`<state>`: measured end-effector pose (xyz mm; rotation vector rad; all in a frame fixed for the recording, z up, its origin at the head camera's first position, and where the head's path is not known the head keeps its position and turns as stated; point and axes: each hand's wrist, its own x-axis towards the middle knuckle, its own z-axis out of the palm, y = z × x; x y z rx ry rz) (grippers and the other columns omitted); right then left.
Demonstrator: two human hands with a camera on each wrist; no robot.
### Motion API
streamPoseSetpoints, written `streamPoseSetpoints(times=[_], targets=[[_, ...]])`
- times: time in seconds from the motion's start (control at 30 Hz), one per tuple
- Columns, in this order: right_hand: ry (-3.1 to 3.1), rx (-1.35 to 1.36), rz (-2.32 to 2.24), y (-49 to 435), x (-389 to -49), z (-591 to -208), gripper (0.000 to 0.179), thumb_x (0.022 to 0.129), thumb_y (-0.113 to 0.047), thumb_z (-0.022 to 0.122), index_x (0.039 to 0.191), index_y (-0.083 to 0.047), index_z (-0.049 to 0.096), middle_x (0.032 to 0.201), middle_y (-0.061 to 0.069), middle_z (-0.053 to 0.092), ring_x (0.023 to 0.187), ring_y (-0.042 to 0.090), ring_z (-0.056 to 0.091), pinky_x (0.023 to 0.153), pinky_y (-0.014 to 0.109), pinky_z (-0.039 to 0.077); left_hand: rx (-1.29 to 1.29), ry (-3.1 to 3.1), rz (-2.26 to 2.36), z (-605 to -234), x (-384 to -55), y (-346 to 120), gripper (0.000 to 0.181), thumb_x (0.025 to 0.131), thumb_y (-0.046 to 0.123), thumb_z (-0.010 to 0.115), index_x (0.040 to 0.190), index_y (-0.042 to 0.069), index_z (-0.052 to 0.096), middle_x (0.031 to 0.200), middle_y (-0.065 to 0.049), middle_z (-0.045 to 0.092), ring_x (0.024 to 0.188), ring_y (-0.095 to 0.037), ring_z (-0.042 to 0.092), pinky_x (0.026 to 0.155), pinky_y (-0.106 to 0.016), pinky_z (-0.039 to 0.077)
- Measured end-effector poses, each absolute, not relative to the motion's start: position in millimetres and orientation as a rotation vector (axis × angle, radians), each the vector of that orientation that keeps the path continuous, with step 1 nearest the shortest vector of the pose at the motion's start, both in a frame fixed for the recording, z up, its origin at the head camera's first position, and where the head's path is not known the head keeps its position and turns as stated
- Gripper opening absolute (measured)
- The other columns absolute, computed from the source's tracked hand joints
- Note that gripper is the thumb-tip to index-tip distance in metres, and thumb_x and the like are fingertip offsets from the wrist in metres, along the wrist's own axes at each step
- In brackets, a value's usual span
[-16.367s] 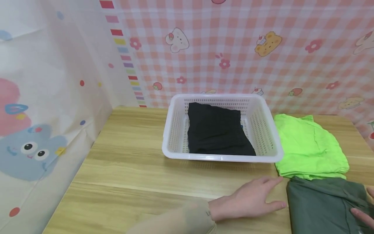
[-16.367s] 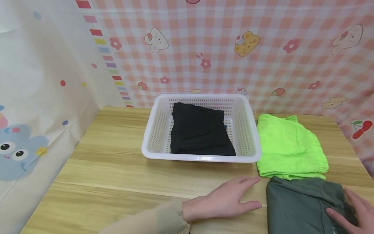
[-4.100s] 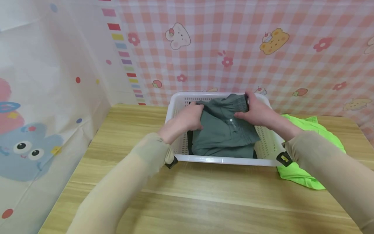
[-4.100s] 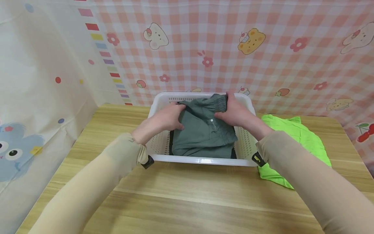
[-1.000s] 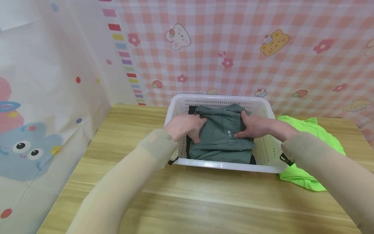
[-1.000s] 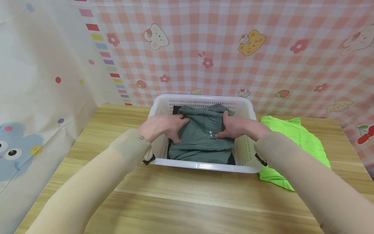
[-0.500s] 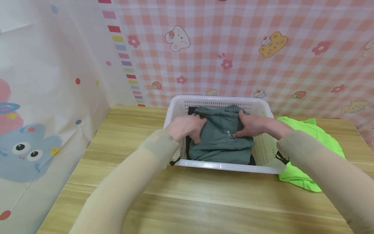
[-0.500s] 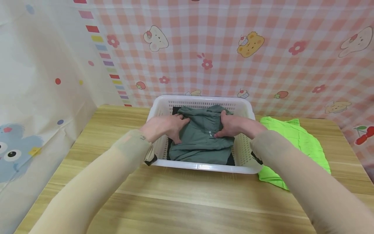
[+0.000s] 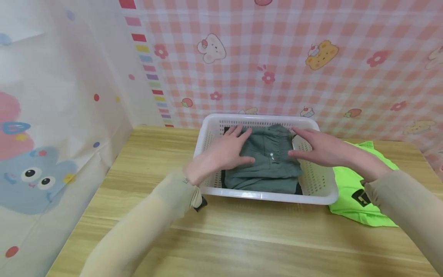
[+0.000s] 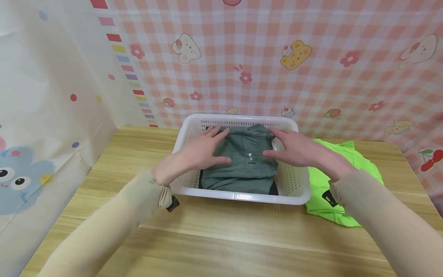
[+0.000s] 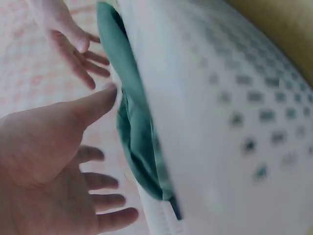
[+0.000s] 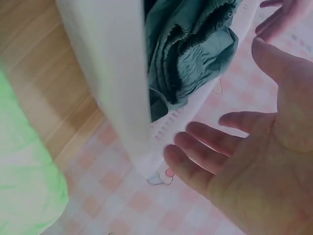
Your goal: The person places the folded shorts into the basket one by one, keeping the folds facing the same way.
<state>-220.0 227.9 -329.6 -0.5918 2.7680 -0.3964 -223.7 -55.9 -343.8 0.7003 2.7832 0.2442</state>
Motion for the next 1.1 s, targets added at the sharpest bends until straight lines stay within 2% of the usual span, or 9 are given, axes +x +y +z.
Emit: streamPoseSetpoints(times=[0.17,0.23,0.43,0.7,0.87,1.1], targets=[[2.861,-0.586,-0.436,243.5,-205.0,-333.7,0.089,0.103,-0.052,0.063,0.167,-0.003,0.024,0.166,0.035,0.032,0.148,0.056,0.04,0.115,0.071,0.041,0.754,2.856,0.473,-349.6,-207.0,-44.7,0.089,0.102,0.057,0.061,0.17,0.019,0.017,0.178,-0.015,0.012,0.165,-0.039,0.018,0.122,-0.054,0.044],[2.9,-0.568,-0.465,250.2,-198.0,-336.3,0.088,0.102,-0.051,0.064,0.166,-0.004,0.026,0.167,0.033,0.032,0.15,0.055,0.038,0.116,0.071,0.039,0.785,2.873,0.53,-352.2,-200.1,-38.6,0.089,0.102,0.057,0.061,0.17,0.02,0.018,0.178,-0.015,0.013,0.165,-0.038,0.019,0.122,-0.054,0.045],[2.966,-0.513,-0.555,272.7,-178.3,-346.6,0.088,0.102,-0.048,0.066,0.166,-0.005,0.026,0.167,0.03,0.032,0.15,0.056,0.034,0.114,0.075,0.036,0.835,2.888,0.669,-359.2,-180.4,-20.0,0.086,0.103,0.057,0.059,0.17,0.021,0.019,0.178,-0.013,0.014,0.165,-0.034,0.02,0.127,-0.05,0.04],[3.052,-0.459,-0.609,301.3,-158.8,-357.6,0.085,0.101,-0.042,0.069,0.167,-0.009,0.028,0.168,0.028,0.033,0.149,0.058,0.033,0.109,0.078,0.035,0.922,2.881,0.899,-367.8,-163.4,2.0,0.082,0.104,0.052,0.06,0.169,0.02,0.022,0.178,-0.011,0.021,0.165,-0.03,0.024,0.124,-0.05,0.044],[3.076,-0.438,-0.661,320.2,-149.9,-365.3,0.083,0.102,-0.039,0.068,0.167,-0.009,0.026,0.167,0.03,0.033,0.148,0.061,0.032,0.104,0.082,0.034,0.94,2.87,1.004,-371.1,-155.7,14.4,0.08,0.104,0.05,0.061,0.169,0.021,0.024,0.177,-0.011,0.025,0.164,-0.03,0.027,0.124,-0.05,0.045],[3.076,-0.367,-0.674,339.0,-139.4,-373.2,0.083,0.104,-0.038,0.065,0.168,-0.008,0.021,0.167,0.035,0.028,0.147,0.065,0.029,0.102,0.085,0.031,0.976,2.84,1.03,-372.9,-147.7,29.2,0.077,0.106,0.048,0.058,0.168,0.017,0.026,0.177,-0.01,0.024,0.164,-0.031,0.028,0.128,-0.047,0.04]])
